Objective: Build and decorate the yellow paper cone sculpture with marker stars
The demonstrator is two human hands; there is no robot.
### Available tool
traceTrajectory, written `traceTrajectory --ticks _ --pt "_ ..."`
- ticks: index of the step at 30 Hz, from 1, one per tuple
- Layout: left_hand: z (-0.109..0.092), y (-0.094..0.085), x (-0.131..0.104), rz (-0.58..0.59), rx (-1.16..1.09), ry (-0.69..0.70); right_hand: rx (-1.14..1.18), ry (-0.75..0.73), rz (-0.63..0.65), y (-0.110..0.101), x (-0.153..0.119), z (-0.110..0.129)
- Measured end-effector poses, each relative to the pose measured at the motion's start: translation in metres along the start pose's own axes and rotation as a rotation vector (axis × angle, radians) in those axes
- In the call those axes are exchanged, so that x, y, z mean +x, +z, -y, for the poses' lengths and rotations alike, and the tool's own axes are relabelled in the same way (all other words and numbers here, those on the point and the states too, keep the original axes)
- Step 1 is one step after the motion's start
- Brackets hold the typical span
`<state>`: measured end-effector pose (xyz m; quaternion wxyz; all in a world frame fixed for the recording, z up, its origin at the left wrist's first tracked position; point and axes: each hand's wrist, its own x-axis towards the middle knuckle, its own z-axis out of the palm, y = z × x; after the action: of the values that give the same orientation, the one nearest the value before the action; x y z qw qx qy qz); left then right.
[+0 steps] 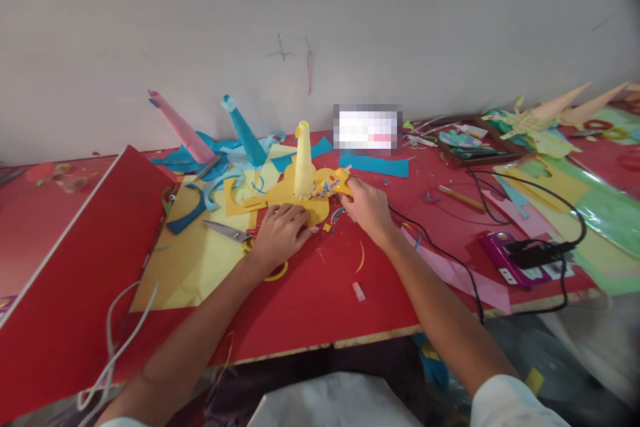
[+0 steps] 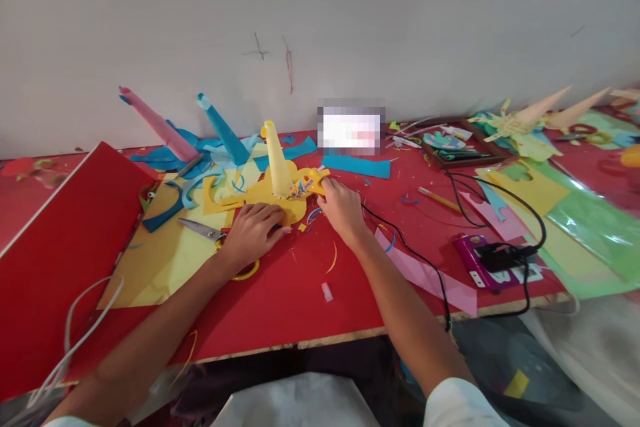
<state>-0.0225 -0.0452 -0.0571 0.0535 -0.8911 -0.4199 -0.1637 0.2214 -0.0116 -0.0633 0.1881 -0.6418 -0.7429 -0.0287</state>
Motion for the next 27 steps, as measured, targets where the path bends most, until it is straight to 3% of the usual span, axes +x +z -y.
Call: traceTrajectory --ticks 27 --pt "0.0018 0.0034 -0.0013 0.019 -0.03 0.013 0.02 -0.051 0.064 -0.0045 -0.0015 0.0059"
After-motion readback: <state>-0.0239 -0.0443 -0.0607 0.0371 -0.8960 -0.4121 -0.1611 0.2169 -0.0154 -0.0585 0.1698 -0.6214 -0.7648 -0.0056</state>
